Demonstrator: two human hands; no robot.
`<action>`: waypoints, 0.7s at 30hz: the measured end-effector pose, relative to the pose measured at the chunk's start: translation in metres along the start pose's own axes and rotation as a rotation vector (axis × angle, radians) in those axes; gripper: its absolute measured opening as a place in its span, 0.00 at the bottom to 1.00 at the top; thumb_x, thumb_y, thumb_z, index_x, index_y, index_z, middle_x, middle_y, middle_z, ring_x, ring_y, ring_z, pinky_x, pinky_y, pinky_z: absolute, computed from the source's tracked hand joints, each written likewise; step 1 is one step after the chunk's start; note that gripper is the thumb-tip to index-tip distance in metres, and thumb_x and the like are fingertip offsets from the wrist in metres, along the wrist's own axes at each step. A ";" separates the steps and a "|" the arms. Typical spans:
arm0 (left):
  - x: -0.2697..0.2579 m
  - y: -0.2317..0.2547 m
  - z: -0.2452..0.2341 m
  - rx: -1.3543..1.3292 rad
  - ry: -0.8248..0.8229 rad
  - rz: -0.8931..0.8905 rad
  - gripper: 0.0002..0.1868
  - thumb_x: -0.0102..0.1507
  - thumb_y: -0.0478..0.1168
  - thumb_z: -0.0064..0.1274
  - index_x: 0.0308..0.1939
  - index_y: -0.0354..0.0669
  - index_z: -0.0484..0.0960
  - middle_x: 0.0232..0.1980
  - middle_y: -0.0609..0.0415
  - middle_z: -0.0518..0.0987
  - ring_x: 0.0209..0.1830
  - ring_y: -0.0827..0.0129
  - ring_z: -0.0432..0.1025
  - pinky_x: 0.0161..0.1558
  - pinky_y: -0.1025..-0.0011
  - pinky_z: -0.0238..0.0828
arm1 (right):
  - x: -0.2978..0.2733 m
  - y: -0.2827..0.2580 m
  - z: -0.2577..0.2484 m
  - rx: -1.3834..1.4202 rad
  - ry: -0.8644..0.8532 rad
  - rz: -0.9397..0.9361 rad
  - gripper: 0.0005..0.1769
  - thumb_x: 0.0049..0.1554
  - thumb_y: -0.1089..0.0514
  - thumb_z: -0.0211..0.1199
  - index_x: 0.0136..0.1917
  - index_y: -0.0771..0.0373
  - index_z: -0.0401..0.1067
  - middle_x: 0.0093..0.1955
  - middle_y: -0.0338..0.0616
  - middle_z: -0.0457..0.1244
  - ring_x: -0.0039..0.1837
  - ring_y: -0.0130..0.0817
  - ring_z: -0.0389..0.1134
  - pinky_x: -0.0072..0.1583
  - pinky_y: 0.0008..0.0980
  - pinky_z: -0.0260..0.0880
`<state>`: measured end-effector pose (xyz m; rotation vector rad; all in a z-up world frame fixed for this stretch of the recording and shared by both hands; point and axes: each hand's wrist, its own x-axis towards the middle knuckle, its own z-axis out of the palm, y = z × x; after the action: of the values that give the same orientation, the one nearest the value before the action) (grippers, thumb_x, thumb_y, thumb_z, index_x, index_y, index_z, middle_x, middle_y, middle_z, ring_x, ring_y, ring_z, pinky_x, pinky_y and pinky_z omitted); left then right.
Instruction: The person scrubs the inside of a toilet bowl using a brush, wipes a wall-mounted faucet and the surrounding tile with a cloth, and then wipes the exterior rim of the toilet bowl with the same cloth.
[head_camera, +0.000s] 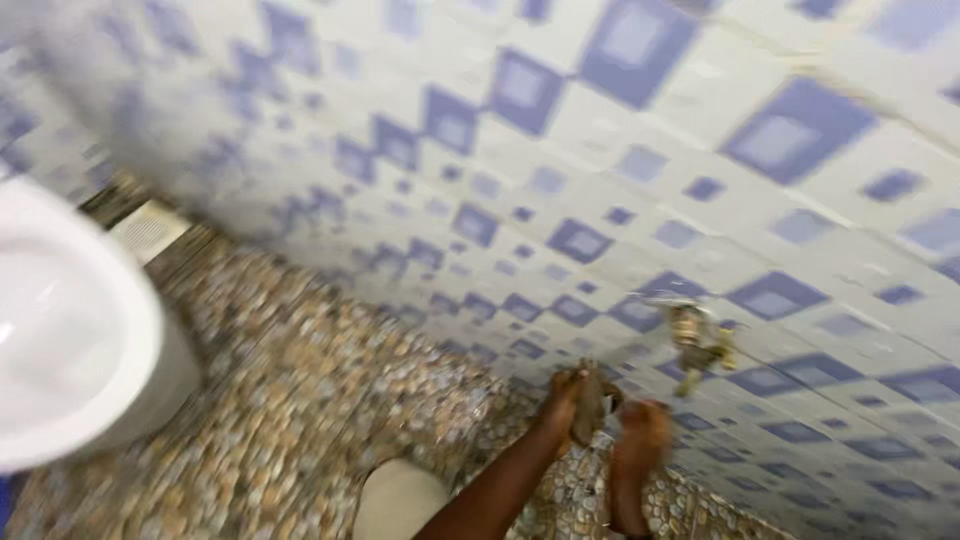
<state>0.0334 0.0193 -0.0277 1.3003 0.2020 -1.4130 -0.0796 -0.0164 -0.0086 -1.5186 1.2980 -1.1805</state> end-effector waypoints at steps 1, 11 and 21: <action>0.010 -0.011 -0.002 -0.015 -0.028 0.071 0.39 0.66 0.61 0.52 0.76 0.55 0.58 0.73 0.50 0.62 0.69 0.56 0.60 0.58 0.49 0.64 | -0.015 0.032 0.011 0.066 -0.167 0.112 0.17 0.68 0.47 0.52 0.52 0.65 0.64 0.43 0.50 0.62 0.43 0.41 0.62 0.45 0.41 0.62; 0.056 -0.044 -0.156 0.139 0.370 0.541 0.20 0.64 0.49 0.60 0.53 0.38 0.82 0.48 0.44 0.82 0.47 0.63 0.77 0.49 0.67 0.73 | -0.079 0.080 0.145 0.423 -0.758 0.498 0.33 0.63 0.61 0.55 0.81 0.65 0.59 0.61 0.53 0.64 0.54 0.38 0.66 0.50 0.34 0.67; -0.010 -0.017 -0.439 -0.124 1.023 0.479 0.20 0.66 0.52 0.42 0.54 0.44 0.74 0.55 0.48 0.76 0.51 0.54 0.73 0.54 0.56 0.69 | -0.294 0.038 0.362 0.082 -1.161 -0.013 0.24 0.56 0.45 0.68 0.54 0.69 0.78 0.49 0.48 0.73 0.51 0.40 0.74 0.54 0.37 0.74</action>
<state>0.2670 0.3529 -0.1922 1.7206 0.5955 -0.2424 0.2503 0.2686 -0.1786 -1.7024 0.4290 -0.1895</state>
